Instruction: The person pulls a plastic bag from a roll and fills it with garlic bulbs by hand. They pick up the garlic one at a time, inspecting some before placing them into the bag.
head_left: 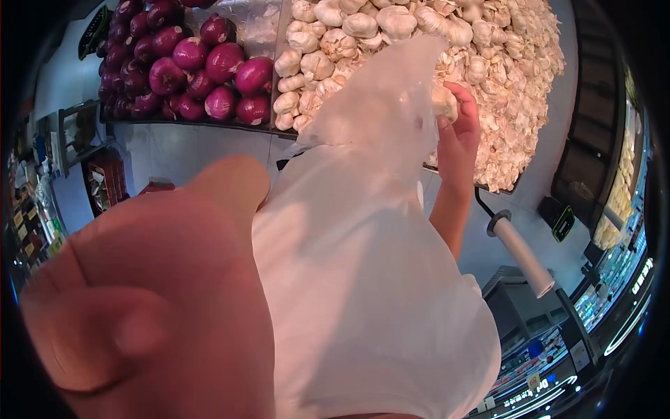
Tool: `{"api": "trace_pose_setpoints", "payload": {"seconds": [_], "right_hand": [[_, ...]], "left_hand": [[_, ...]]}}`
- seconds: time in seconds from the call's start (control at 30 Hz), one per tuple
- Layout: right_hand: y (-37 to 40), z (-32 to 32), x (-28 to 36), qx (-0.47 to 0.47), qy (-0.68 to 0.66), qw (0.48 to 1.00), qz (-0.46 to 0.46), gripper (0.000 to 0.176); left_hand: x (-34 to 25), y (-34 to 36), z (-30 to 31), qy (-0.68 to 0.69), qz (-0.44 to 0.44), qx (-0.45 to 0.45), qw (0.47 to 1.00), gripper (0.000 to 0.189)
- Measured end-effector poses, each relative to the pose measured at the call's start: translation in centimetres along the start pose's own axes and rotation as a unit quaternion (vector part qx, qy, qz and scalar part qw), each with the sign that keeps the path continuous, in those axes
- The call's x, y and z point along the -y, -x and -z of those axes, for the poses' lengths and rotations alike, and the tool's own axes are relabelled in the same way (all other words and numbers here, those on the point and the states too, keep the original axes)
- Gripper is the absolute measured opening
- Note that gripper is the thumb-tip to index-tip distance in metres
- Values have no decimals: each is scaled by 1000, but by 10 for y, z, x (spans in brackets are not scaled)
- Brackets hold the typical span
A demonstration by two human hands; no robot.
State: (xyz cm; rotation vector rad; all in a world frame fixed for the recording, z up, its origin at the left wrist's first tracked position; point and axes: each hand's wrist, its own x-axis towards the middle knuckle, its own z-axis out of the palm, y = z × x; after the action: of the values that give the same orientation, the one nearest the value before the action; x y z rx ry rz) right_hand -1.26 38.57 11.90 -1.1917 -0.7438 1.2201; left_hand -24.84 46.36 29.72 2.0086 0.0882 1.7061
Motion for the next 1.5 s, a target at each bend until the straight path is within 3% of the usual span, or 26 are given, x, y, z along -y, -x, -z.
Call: {"api": "trace_pose_setpoints", "payload": {"seconds": [0.23, 0.37, 0.53, 0.77, 0.97, 1.27, 1.5], "right_hand": [[24, -21, -22, 112, -12, 992, -55, 60], [27, -19, -26, 161, 8, 987, -23, 63], [29, -19, -35, 124, -1, 991, -57, 63], [27, -22, -24, 147, -10, 983, -113, 53], [29, -24, -22, 150, 20, 984, -98, 51], [28, -23, -31, 159, 62, 985, 7, 52], [24, -9, -40, 169, 179, 967, -71, 43]], "left_hand": [[-4, 3, -5, 8, 10, 0, 1000, 50], [-7, 4, -4, 10, 18, 6, 1000, 50], [-7, 6, -1, 11, 17, 18, 1000, 50], [-14, 7, -1, 6, 33, 24, 999, 51], [-12, 11, -1, 8, 37, 22, 999, 51], [-8, 10, 0, -9, 28, 38, 999, 51], [3, 40, -1, -104, 23, 97, 990, 52]]}}
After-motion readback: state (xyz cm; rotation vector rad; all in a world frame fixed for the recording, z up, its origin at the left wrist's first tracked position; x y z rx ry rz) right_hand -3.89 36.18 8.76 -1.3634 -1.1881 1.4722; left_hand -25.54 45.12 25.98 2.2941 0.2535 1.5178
